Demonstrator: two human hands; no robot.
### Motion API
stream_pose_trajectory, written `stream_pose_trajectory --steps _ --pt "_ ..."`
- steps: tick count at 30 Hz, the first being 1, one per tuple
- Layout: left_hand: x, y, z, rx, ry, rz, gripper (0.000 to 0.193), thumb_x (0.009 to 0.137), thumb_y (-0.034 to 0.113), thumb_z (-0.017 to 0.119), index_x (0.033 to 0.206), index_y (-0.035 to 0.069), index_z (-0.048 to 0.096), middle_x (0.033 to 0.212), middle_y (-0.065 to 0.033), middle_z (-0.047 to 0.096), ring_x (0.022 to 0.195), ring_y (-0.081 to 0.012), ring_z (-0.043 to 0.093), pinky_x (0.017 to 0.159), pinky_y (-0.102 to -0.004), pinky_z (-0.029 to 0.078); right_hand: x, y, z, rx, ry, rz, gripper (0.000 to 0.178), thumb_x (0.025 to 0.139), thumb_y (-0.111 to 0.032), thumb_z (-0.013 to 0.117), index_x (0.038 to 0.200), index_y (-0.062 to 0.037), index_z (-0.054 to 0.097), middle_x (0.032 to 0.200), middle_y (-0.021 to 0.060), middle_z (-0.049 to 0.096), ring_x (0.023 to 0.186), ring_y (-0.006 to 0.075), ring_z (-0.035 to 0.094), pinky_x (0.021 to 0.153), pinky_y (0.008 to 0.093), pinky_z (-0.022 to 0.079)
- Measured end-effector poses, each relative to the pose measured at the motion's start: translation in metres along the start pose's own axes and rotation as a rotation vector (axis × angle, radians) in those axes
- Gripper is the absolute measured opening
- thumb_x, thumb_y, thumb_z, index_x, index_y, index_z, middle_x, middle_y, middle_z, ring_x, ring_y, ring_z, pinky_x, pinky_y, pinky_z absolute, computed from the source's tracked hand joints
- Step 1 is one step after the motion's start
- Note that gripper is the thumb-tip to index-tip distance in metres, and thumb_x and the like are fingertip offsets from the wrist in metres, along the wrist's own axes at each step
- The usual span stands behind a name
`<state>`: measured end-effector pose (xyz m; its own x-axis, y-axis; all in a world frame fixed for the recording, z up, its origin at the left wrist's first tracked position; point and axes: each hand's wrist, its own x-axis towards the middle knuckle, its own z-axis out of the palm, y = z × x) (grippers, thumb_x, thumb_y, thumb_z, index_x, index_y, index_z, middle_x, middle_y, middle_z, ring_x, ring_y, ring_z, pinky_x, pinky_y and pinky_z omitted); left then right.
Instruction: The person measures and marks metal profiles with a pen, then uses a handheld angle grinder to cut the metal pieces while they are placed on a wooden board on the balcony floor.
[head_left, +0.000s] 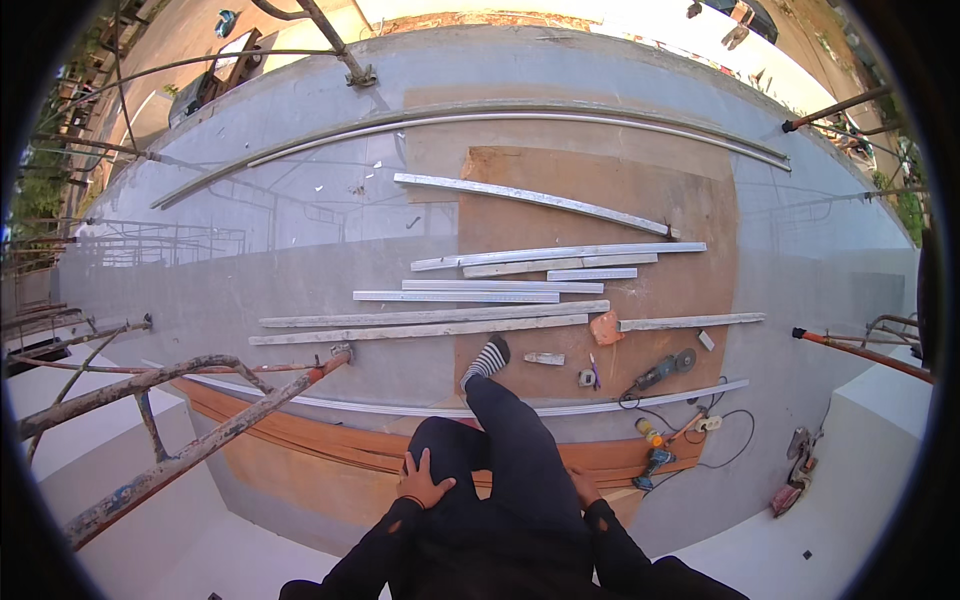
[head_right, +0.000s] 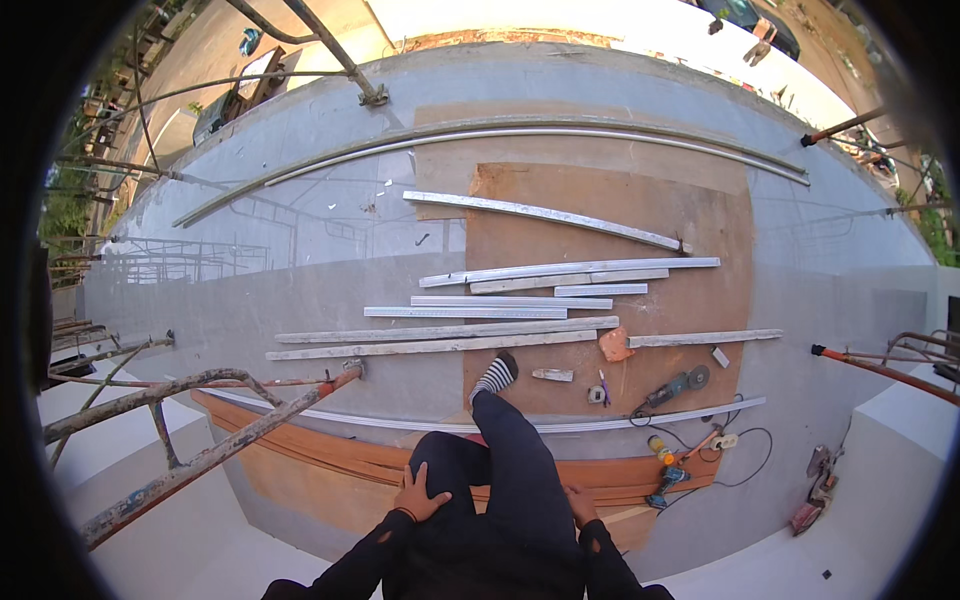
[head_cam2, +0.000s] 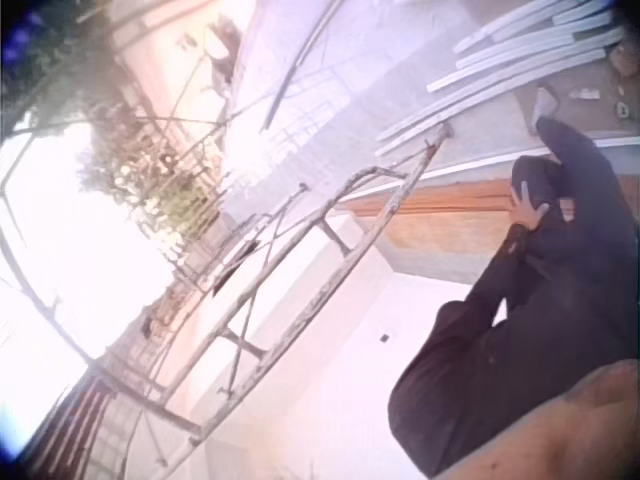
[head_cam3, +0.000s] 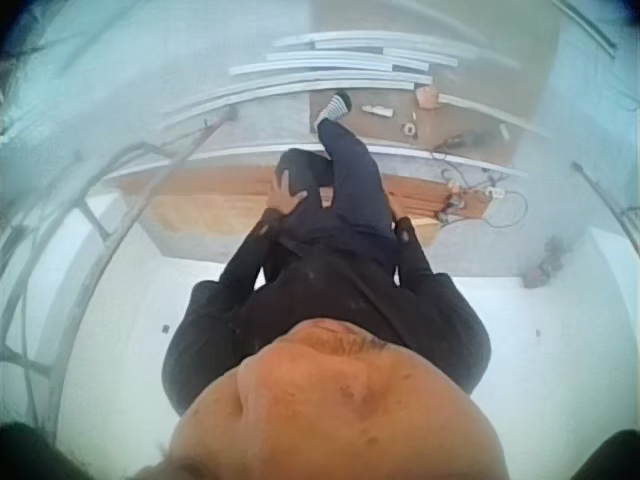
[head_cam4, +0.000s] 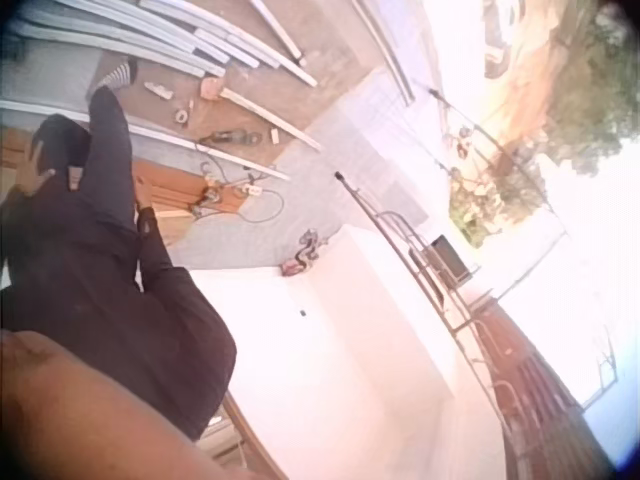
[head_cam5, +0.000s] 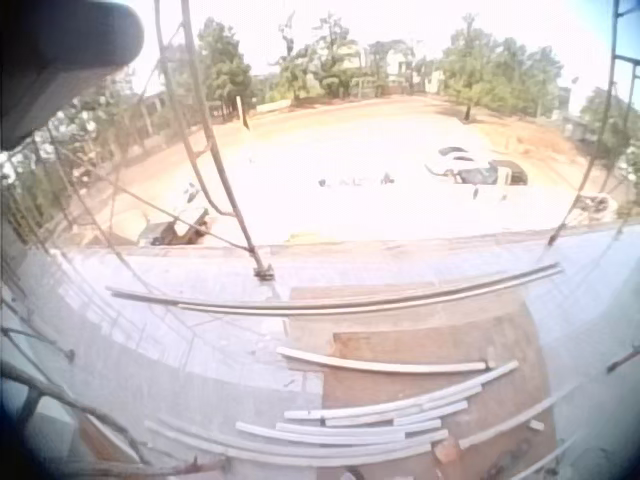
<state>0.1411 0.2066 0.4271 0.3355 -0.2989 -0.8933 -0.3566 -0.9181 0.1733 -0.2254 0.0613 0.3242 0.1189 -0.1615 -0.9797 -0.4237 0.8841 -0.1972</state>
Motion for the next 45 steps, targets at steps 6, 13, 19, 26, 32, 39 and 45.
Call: stream_pose_trajectory --steps 6,13,19,26,32,39,45 --pt "0.029 0.042 -0.115 0.033 0.421 0.032 0.088 0.078 0.056 0.07 0.151 0.024 0.031 0.152 -0.0287 0.026 0.133 -0.0499 0.037 0.106 -0.0534 0.037 0.012 -0.141 0.094 -0.242 0.174 -0.281 0.036 0.09 -0.028 0.067 0.113 -0.0013 0.066 0.092 0.0065 0.067 0.085 0.0148 0.062 0.075 0.0284 0.048" --pt "0.108 0.065 -0.231 0.034 0.409 0.056 0.087 0.078 0.051 0.071 0.151 0.024 0.032 0.154 -0.0246 0.027 0.133 -0.0507 0.036 0.105 -0.0551 0.036 0.034 -0.349 0.178 -0.542 0.151 -0.578 0.043 0.086 -0.033 0.07 0.111 0.0013 0.066 0.093 0.0155 0.071 0.084 0.0222 0.068 0.077 0.0325 0.052" --pt "0.228 0.081 -0.304 0.335 0.263 -0.05 0.099 0.074 0.052 0.075 0.154 0.022 0.023 0.155 -0.0258 0.023 0.13 -0.0497 0.04 0.102 -0.0561 0.038 0.121 -0.544 0.279 -0.72 0.237 -0.909 0.041 0.085 -0.031 0.07 0.111 -0.0003 0.065 0.086 0.0173 0.07 0.078 0.0262 0.069 0.071 0.0348 0.053" --pt "0.32 0.108 -0.431 0.23 0.163 -0.089 0.1 0.072 0.05 0.076 0.153 0.025 0.025 0.146 -0.031 0.035 0.117 -0.0504 0.051 0.098 -0.0533 0.043 0.357 -0.709 0.41 -1.137 0.269 -0.96 0.037 0.083 -0.03 0.068 0.109 -0.0045 0.066 0.095 0.0162 0.069 0.091 0.0334 0.065 0.081 0.0433 0.051" --pt "0.354 0.097 -0.481 0.147 0.266 -0.045 0.087 0.073 0.052 0.073 0.148 0.025 0.038 0.138 -0.0281 0.043 0.115 -0.0477 0.052 0.095 -0.0546 0.043 0.533 -0.787 0.518 -1.364 0.36 -1.039 0.034 0.081 -0.023 0.067 0.11 -0.0055 0.065 0.101 0.0158 0.066 0.097 0.0344 0.063 0.085 0.0445 0.051" --pt "0.372 0.099 -0.517 0.035 0.318 -0.027 0.082 0.076 0.043 0.071 0.148 0.023 0.038 0.14 -0.0267 0.043 0.117 -0.0482 0.047 0.097 -0.0555 0.041 0.629 -0.825 0.581 -1.508 0.735 -1.144 0.06 0.08 -0.011 0.066 0.136 -0.0128 0.046 0.132 0.0106 0.05 0.129 0.0294 0.044 0.107 0.0567 0.034" --pt "0.386 0.093 -0.539 0.013 0.412 0.028 0.072 0.076 0.039 0.072 0.141 0.02 0.047 0.132 -0.0247 0.048 0.111 -0.0453 0.051 0.092 -0.0555 0.044 0.645 -0.841 0.584 -1.692 0.678 -0.929 0.057 0.077 -0.017 0.075 0.129 -0.0119 0.052 0.124 0.0088 0.054 0.124 0.0291 0.048 0.109 0.0555 0.031"
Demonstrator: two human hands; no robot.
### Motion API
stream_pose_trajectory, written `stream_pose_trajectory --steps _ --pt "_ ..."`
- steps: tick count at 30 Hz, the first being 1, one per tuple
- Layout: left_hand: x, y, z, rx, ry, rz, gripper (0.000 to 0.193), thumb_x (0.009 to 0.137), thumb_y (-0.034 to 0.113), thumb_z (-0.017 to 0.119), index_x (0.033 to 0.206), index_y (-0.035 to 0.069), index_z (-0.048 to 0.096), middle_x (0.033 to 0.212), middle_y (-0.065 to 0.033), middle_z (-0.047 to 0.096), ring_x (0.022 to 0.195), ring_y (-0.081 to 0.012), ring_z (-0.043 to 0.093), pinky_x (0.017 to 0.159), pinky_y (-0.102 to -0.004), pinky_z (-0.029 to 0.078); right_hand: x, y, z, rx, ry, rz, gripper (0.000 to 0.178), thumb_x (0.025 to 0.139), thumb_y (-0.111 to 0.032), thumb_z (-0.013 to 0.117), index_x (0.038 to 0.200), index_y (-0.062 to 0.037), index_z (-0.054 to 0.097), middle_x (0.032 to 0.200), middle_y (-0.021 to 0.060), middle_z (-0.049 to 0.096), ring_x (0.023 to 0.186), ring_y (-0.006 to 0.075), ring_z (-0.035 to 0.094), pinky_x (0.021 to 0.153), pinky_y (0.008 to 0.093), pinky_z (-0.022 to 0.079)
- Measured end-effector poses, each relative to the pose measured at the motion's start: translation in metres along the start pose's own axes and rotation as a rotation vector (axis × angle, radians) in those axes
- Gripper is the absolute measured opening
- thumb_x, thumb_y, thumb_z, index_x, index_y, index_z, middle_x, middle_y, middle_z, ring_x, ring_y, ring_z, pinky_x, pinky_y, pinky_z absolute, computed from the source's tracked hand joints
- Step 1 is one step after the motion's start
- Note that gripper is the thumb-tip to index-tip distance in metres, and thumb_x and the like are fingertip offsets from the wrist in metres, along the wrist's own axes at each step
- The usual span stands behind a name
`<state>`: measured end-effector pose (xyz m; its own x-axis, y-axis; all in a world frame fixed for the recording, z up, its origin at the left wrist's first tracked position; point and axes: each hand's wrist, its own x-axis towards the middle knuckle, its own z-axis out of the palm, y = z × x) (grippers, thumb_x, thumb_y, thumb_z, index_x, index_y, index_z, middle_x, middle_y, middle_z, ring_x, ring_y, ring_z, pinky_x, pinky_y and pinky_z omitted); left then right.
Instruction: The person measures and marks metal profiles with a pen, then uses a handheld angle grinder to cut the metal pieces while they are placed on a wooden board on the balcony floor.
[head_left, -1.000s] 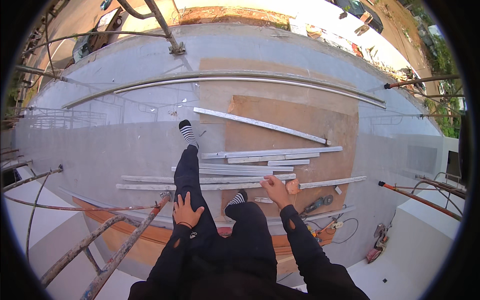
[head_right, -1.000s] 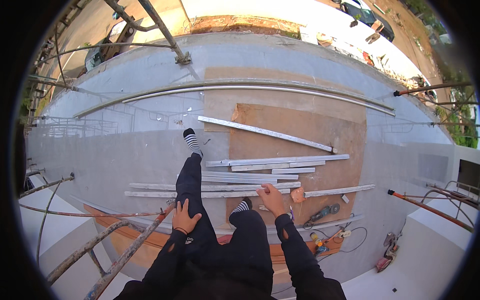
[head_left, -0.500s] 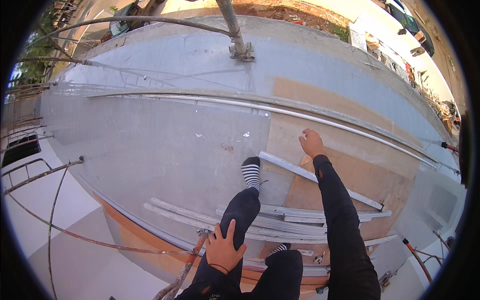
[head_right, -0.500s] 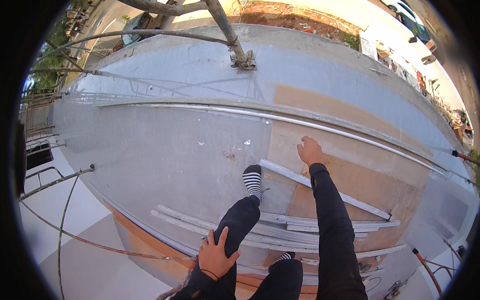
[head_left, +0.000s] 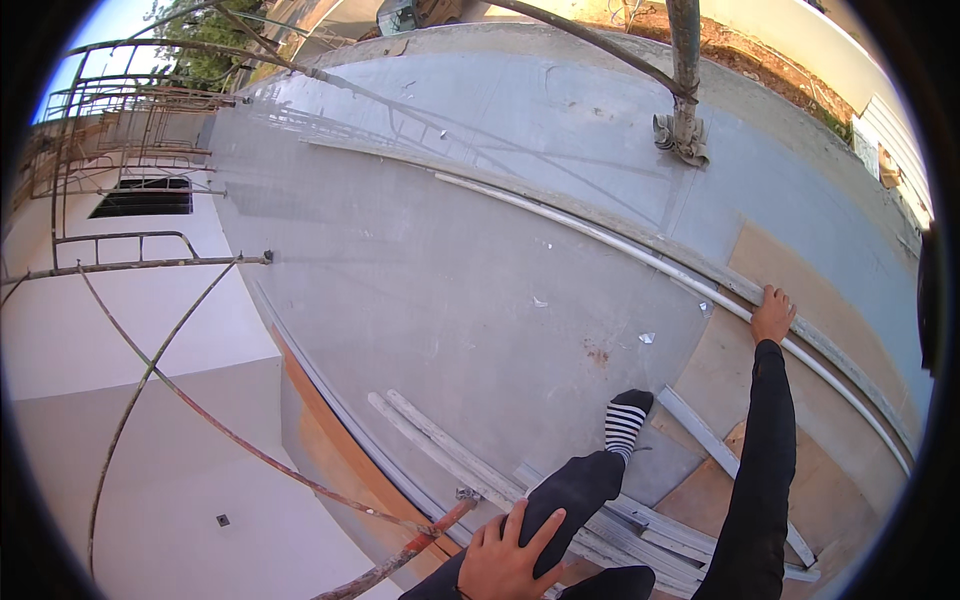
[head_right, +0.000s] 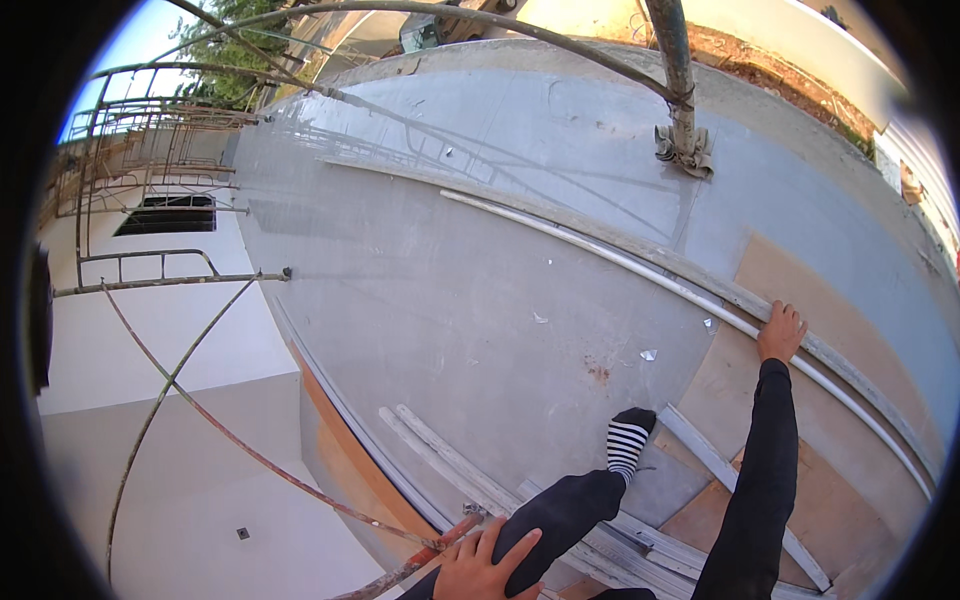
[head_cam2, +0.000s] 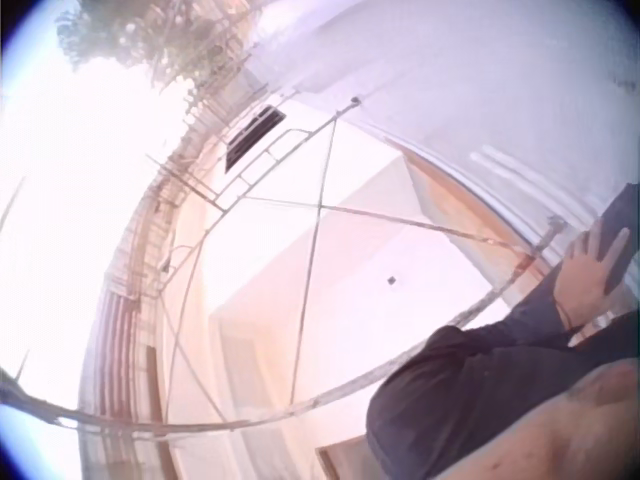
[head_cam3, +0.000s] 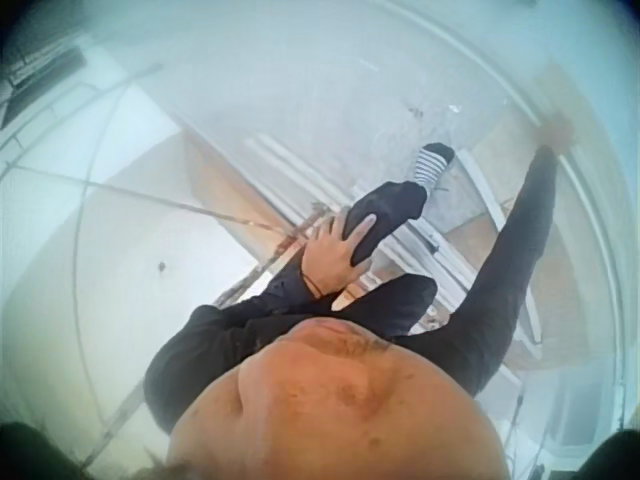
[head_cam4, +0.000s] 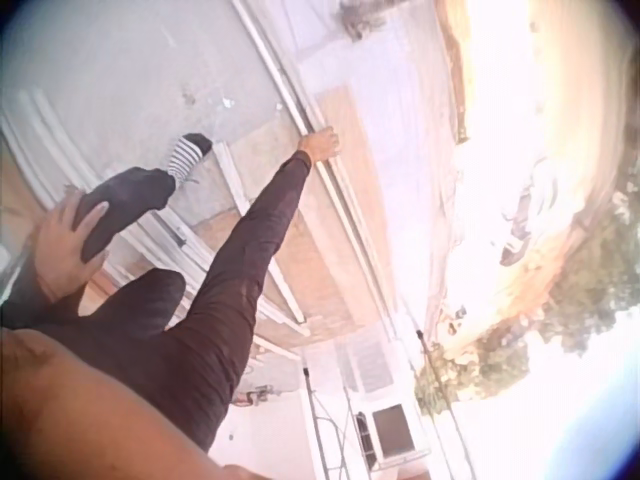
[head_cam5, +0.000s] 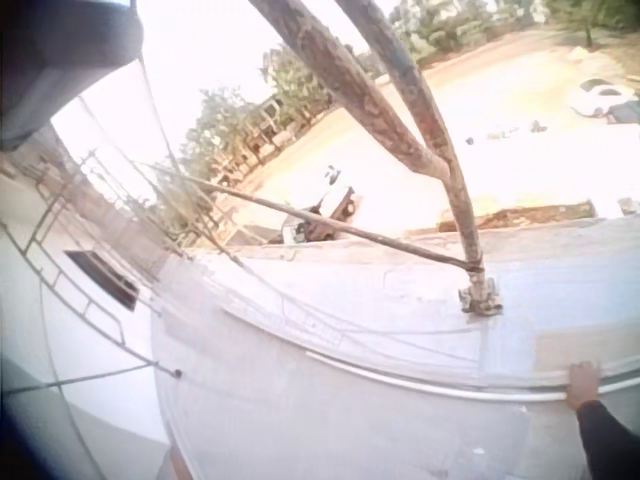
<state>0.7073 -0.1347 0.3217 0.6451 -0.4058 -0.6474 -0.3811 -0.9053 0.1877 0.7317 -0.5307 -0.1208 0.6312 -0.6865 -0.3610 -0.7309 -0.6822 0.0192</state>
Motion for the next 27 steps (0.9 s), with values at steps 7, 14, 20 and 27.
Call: stream_pose_trajectory --steps 7,14,20,27 --pt "-0.011 -0.029 0.022 0.016 -0.061 -0.013 0.072 0.08 0.047 0.066 0.145 0.027 0.043 0.135 -0.0232 0.048 0.1 -0.041 0.058 0.087 -0.0478 0.048 -0.044 0.031 -0.049 0.371 -0.023 -0.392 0.041 0.08 -0.023 0.072 0.115 -0.0043 0.062 0.109 0.0152 0.063 0.105 0.0337 0.058 0.096 0.0447 0.043" --pt "-0.063 -0.03 0.041 0.037 -0.197 -0.1 0.073 0.081 0.046 0.066 0.146 0.025 0.038 0.132 -0.0224 0.048 0.105 -0.0431 0.057 0.088 -0.0506 0.047 -0.199 -0.005 -0.219 0.352 -0.463 -0.476 0.065 0.089 -0.063 0.049 0.103 -0.0022 0.067 0.079 0.02 0.068 0.079 0.0403 0.066 0.077 0.0455 0.05" --pt "-0.109 -0.016 0.091 0.025 -0.113 -0.096 0.074 0.081 0.045 0.067 0.146 0.024 0.038 0.136 -0.0227 0.046 0.111 -0.0456 0.055 0.092 -0.0514 0.045 -0.367 0.014 -0.3 0.359 -0.244 -0.54 0.075 0.08 -0.071 0.057 0.1 0.0008 0.068 0.072 0.0238 0.066 0.076 0.041 0.067 0.071 0.0471 0.053" --pt "-0.19 -0.063 0.155 -0.964 0.248 -0.221 0.059 0.082 0.04 0.072 0.127 0.004 0.058 0.115 -0.0199 0.064 0.107 -0.0272 0.064 0.094 -0.0356 0.049 -0.549 0.069 -0.332 0.513 -0.412 -0.585 0.072 0.082 -0.066 0.061 0.081 0.0062 0.069 0.066 0.0221 0.065 0.068 0.0347 0.067 0.066 0.0434 0.051"
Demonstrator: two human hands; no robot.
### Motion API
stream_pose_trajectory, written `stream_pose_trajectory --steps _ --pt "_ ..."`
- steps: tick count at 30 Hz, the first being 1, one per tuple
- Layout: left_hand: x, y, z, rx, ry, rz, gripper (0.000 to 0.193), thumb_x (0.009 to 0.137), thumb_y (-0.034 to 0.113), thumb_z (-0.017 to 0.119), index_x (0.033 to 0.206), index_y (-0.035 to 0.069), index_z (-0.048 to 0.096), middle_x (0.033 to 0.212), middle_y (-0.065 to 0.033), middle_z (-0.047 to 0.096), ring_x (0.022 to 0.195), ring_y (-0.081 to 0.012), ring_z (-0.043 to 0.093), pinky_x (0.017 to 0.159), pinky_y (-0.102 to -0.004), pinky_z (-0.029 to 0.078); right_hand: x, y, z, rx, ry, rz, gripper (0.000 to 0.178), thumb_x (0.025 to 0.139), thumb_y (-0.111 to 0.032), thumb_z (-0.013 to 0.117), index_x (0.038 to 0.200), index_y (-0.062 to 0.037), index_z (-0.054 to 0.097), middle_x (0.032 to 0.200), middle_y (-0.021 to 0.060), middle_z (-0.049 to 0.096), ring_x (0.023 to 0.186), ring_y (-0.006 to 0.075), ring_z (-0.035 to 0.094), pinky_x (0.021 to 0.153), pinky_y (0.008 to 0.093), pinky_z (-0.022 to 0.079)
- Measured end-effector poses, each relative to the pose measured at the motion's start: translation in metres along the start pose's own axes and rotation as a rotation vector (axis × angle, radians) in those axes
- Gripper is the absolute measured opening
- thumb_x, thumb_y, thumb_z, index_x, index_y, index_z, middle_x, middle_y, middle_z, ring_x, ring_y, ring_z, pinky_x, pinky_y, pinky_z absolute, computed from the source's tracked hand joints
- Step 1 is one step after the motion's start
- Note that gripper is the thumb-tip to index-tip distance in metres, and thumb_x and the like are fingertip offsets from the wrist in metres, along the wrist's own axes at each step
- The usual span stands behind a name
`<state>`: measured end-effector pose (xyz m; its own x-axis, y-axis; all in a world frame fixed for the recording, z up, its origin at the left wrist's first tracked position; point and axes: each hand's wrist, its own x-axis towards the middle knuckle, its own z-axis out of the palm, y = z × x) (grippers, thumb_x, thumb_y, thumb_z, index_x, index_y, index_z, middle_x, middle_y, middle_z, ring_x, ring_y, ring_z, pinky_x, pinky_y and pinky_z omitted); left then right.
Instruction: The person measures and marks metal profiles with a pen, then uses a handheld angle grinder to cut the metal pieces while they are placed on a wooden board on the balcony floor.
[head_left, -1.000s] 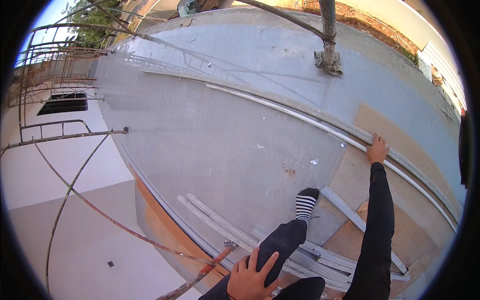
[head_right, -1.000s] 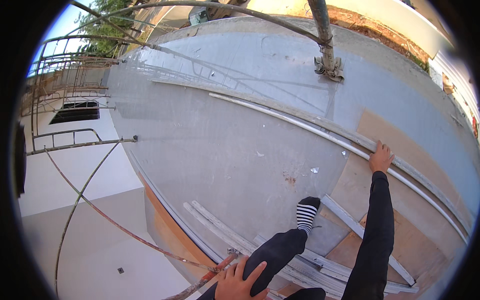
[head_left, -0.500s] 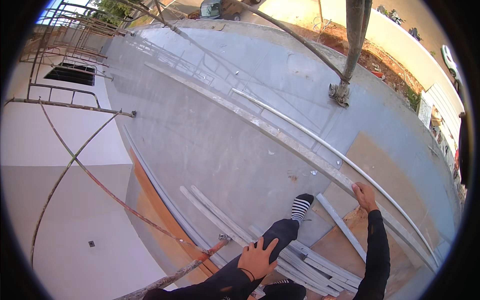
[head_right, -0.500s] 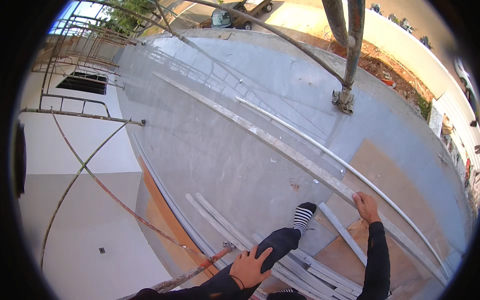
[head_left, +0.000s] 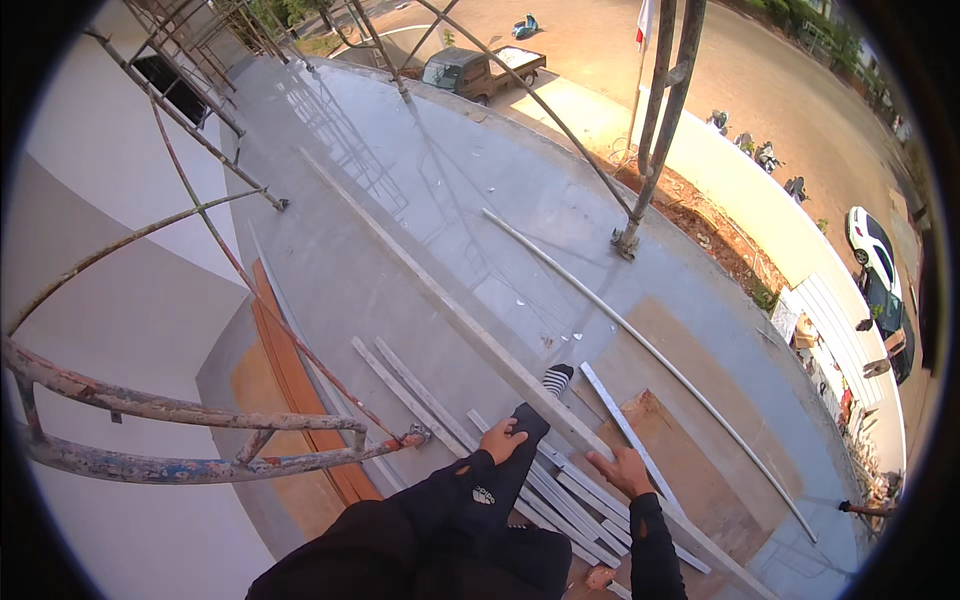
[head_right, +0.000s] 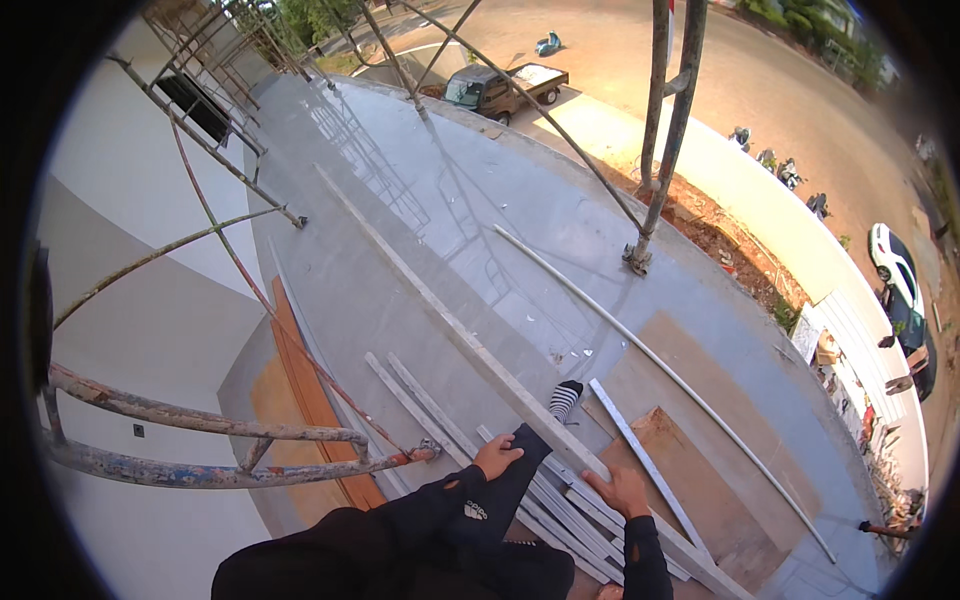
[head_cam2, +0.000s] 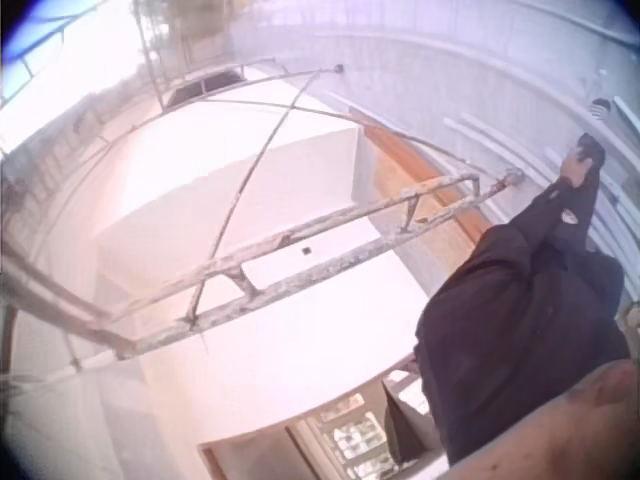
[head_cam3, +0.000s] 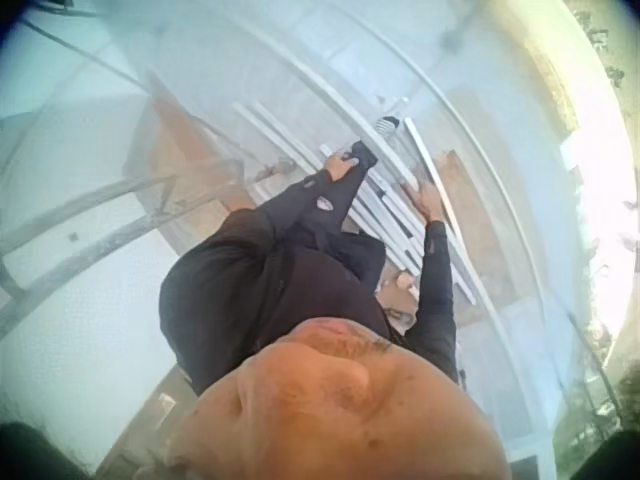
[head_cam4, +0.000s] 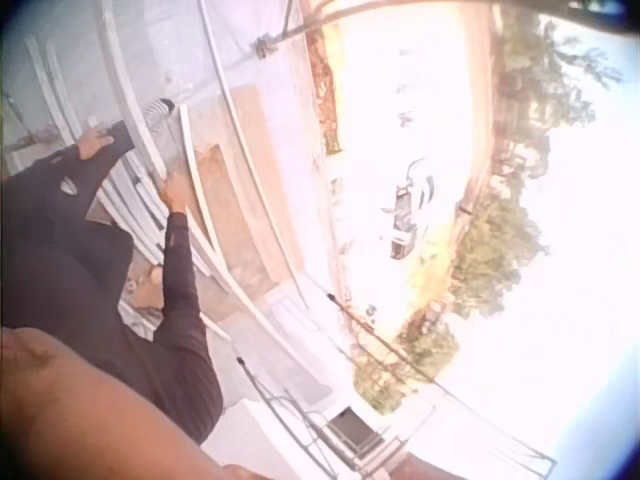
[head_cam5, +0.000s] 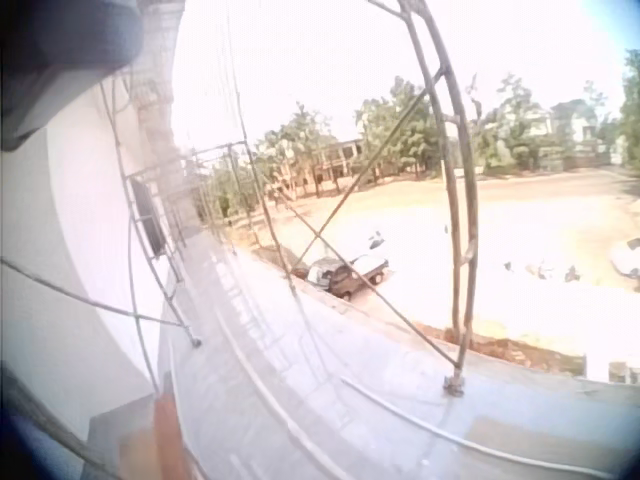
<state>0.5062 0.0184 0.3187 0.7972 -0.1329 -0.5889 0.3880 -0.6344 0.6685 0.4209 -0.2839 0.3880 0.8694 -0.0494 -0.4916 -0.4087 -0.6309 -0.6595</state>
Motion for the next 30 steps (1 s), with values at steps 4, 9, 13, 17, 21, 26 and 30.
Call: stream_pose_trajectory --steps 4,9,13,17,21,26,30 --pt "-0.088 -0.042 -0.042 -0.092 -0.037 0.137 0.047 0.083 0.037 0.073 0.112 0.001 0.067 0.103 -0.0152 0.071 0.096 -0.0246 0.068 0.086 -0.034 0.052 -0.09 -0.03 -0.011 0.041 -0.139 0.131 0.072 0.083 -0.064 0.059 0.088 0.0067 0.072 0.07 0.0197 0.068 0.065 0.0293 0.068 0.065 0.04 0.052" --pt "-0.199 -0.11 -0.1 -0.074 0.055 0.142 0.038 0.086 0.031 0.072 0.107 -0.001 0.069 0.1 -0.0129 0.072 0.093 -0.0201 0.068 0.084 -0.0316 0.052 -0.162 -0.03 0.024 -0.044 0.028 -0.003 0.072 0.082 -0.065 0.06 0.087 0.0053 0.072 0.076 0.0251 0.068 0.075 0.0371 0.068 0.071 0.0445 0.052" --pt "-0.288 -0.158 -0.144 -0.049 0.188 0.029 0.04 0.084 0.034 0.072 0.105 0.0 0.069 0.098 -0.0151 0.072 0.093 -0.0244 0.069 0.084 -0.0335 0.052 -0.211 -0.037 0.09 -0.267 0.316 -0.01 0.054 0.074 -0.051 0.074 0.094 -0.0015 0.069 0.086 0.0214 0.068 0.083 0.0386 0.066 0.074 0.0474 0.051" --pt "-0.325 -0.207 -0.191 0.009 0.155 -0.038 0.039 0.084 0.032 0.073 0.106 0.0 0.069 0.098 -0.0148 0.071 0.092 -0.0238 0.068 0.083 -0.0334 0.052 -0.237 -0.05 0.114 -0.291 0.522 0.003 0.047 0.067 -0.039 0.079 0.098 -0.0057 0.067 0.089 0.0158 0.067 0.085 0.0349 0.065 0.075 0.0454 0.051" --pt "-0.332 -0.181 -0.193 0.062 0.063 -0.037 0.036 0.084 0.028 0.074 0.104 -0.001 0.069 0.096 -0.0137 0.071 0.088 -0.0213 0.068 0.08 -0.0316 0.053 -0.267 -0.016 0.101 -0.262 0.653 0.031 0.047 0.063 -0.033 0.081 0.099 -0.0072 0.064 0.092 0.0123 0.066 0.085 0.0308 0.065 0.073 0.0424 0.051" --pt "-0.36 -0.247 -0.178 -0.35 -0.216 -0.324 0.02 0.092 0.014 0.065 0.105 0.0 0.061 0.077 -0.0043 0.062 0.066 -0.0106 0.06 0.051 -0.0195 0.043 -0.273 -0.005 0.134 -0.255 0.57 -0.003 0.042 0.065 -0.036 0.078 0.087 -0.0062 0.059 0.084 0.0108 0.062 0.083 0.0311 0.064 0.071 0.0425 0.051" --pt "-0.359 -0.284 -0.182 -0.323 -0.451 -0.439 0.033 0.099 0.023 0.055 0.128 0.007 0.049 0.12 -0.0149 0.054 0.107 -0.0284 0.059 0.085 -0.0407 0.055 -0.278 0.004 0.145 -0.279 0.568 0.029 0.041 0.065 -0.034 0.078 0.088 -0.0047 0.06 0.087 0.0123 0.063 0.088 0.0313 0.064 0.073 0.0432 0.052"
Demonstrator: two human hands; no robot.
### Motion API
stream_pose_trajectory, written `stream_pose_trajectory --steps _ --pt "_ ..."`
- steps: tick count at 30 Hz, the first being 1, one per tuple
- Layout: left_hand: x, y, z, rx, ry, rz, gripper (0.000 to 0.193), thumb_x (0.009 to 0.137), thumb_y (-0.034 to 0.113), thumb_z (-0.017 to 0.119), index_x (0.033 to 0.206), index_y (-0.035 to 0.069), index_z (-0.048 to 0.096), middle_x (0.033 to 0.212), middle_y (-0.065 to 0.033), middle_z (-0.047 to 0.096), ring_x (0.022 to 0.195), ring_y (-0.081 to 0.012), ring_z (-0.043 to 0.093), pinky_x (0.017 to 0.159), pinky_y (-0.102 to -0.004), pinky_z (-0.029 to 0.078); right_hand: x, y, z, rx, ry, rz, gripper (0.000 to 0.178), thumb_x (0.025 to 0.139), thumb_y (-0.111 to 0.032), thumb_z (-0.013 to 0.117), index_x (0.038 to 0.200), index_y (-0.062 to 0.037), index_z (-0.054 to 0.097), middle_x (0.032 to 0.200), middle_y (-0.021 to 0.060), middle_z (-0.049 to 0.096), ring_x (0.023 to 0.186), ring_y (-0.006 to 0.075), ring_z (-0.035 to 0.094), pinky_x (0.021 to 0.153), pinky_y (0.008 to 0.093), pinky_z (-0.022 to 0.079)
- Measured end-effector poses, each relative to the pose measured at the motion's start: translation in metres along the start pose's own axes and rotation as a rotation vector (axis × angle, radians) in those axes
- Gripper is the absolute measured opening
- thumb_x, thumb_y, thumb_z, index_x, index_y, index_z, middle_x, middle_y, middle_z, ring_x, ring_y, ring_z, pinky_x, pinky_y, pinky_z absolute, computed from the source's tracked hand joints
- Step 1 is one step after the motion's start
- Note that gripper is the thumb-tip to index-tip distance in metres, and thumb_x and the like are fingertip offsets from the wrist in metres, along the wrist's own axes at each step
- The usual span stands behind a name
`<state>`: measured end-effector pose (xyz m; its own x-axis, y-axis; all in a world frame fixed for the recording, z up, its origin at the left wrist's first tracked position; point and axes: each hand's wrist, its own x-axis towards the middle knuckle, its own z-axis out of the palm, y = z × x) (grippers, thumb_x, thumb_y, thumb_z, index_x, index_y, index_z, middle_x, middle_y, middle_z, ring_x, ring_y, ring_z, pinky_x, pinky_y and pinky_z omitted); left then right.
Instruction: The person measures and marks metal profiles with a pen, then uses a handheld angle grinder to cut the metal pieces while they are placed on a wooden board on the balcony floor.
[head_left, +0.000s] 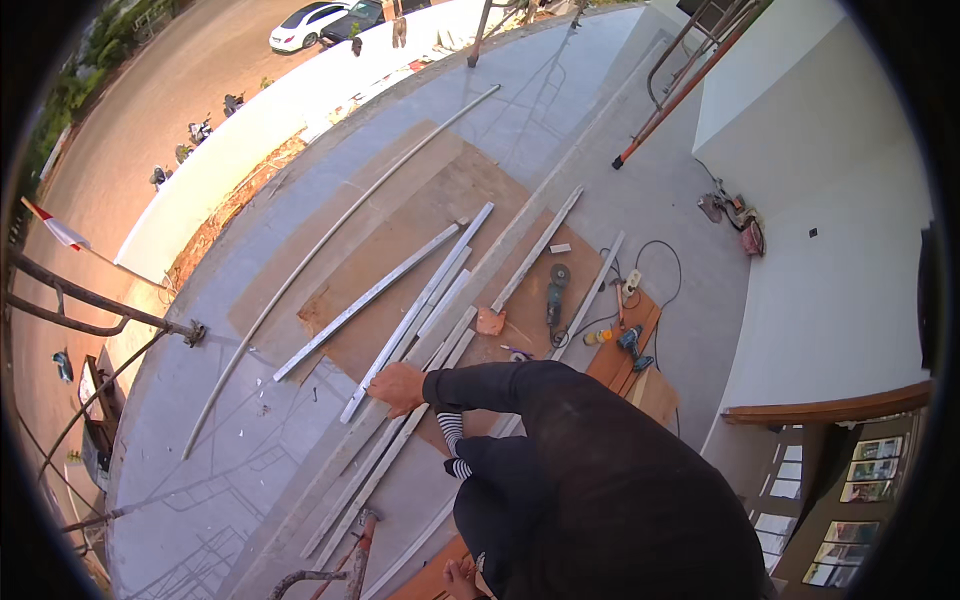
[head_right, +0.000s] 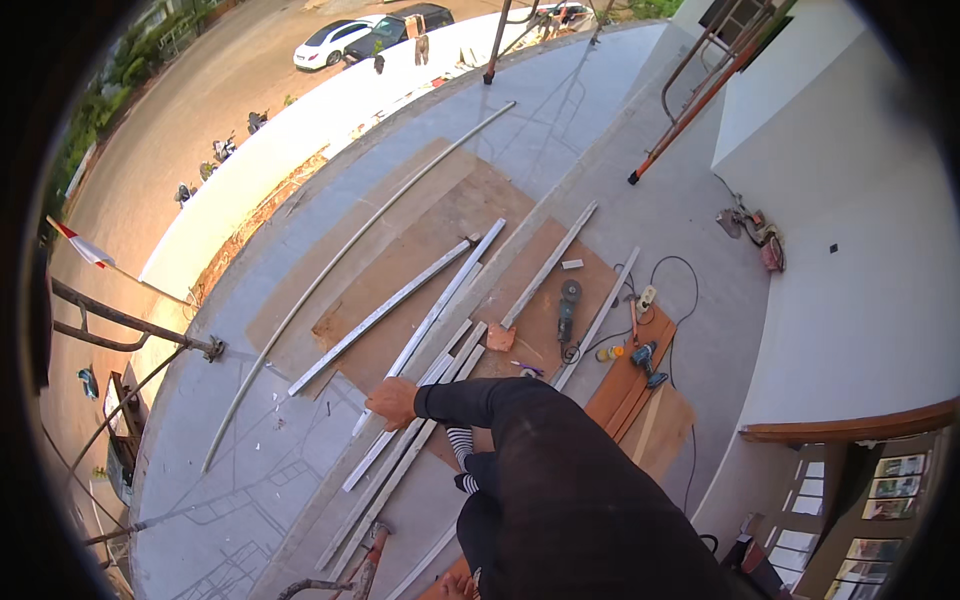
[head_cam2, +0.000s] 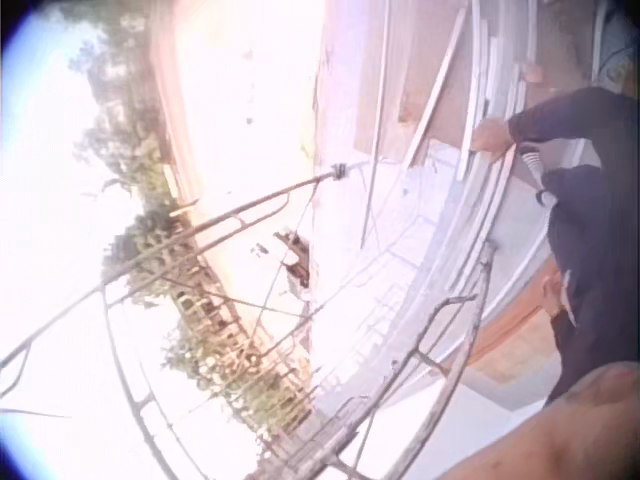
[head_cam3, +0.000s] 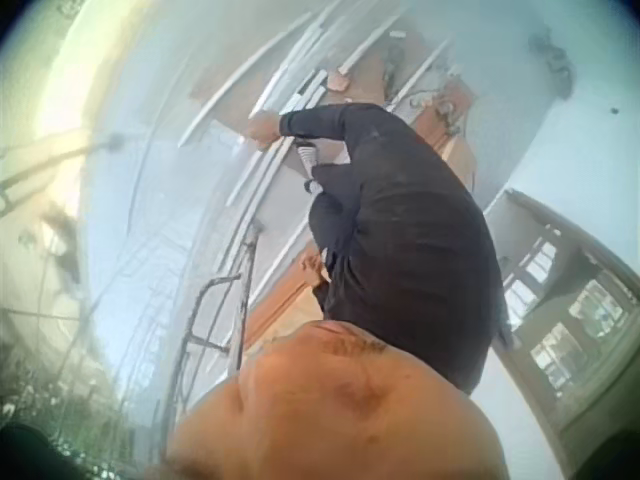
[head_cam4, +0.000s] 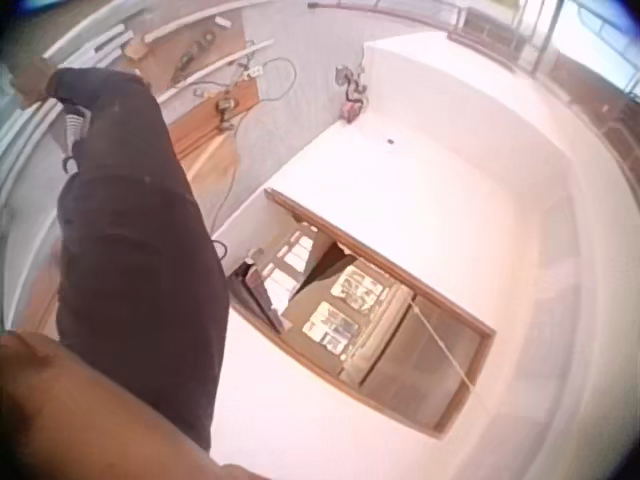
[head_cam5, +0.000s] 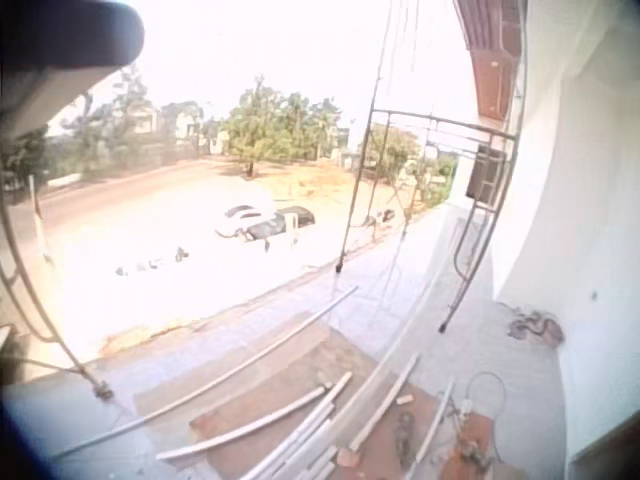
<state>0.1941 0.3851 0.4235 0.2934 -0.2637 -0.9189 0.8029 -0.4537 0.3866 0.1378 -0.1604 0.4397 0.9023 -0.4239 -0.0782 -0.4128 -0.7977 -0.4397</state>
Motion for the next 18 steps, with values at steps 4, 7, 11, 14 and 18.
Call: stream_pose_trajectory --steps 4,7,11,14,18 --pt "0.003 -0.001 -0.018 0.35 -0.02 -0.022 0.03 0.101 0.013 0.049 0.13 0.004 0.047 0.122 -0.0156 0.053 0.105 -0.0264 0.061 0.083 -0.0354 0.055 -0.034 -0.002 0.005 0.036 0.072 0.013 0.039 0.065 -0.034 0.078 0.085 -0.0045 0.063 0.086 0.0136 0.066 0.086 0.0324 0.066 0.074 0.0443 0.052" --pt "0.007 0.019 -0.025 0.51 0.019 0.007 0.031 0.1 0.014 0.051 0.129 0.003 0.049 0.122 -0.0155 0.054 0.106 -0.0261 0.061 0.083 -0.0354 0.055 -0.028 -0.012 0.003 0.003 0.014 0.014 0.037 0.064 -0.036 0.077 0.081 -0.0046 0.065 0.081 0.0145 0.067 0.082 0.0334 0.067 0.074 0.0447 0.053" --pt "0.018 0.044 -0.02 0.608 -0.009 0.103 0.033 0.099 0.014 0.053 0.129 0.001 0.05 0.123 -0.0154 0.056 0.107 -0.0258 0.061 0.084 -0.0354 0.055 -0.032 0.005 -0.002 -0.023 0.016 -0.066 0.036 0.064 -0.037 0.076 0.077 -0.0047 0.066 0.079 0.015 0.068 0.078 0.0345 0.067 0.072 0.0458 0.053" --pt "0.035 0.058 -0.007 0.781 -0.026 0.251 0.035 0.097 0.015 0.057 0.128 -0.001 0.053 0.121 -0.0151 0.058 0.108 -0.0254 0.06 0.084 -0.0353 0.054 -0.043 0.028 -0.005 -0.014 0.019 -0.083 0.035 0.064 -0.035 0.078 0.08 -0.0058 0.066 0.08 0.0134 0.067 0.08 0.0334 0.066 0.072 0.0452 0.052" --pt "0.028 0.094 0.074 0.948 0.09 0.441 0.039 0.093 0.02 0.064 0.124 -0.004 0.059 0.115 -0.0145 0.065 0.109 -0.0243 0.06 0.084 -0.0368 0.054 -0.063 0.071 0.004 0.0 0.14 -0.084 0.035 0.062 -0.029 0.08 0.083 -0.0076 0.064 0.086 0.011 0.065 0.088 0.0307 0.064 0.078 0.0422 0.051"
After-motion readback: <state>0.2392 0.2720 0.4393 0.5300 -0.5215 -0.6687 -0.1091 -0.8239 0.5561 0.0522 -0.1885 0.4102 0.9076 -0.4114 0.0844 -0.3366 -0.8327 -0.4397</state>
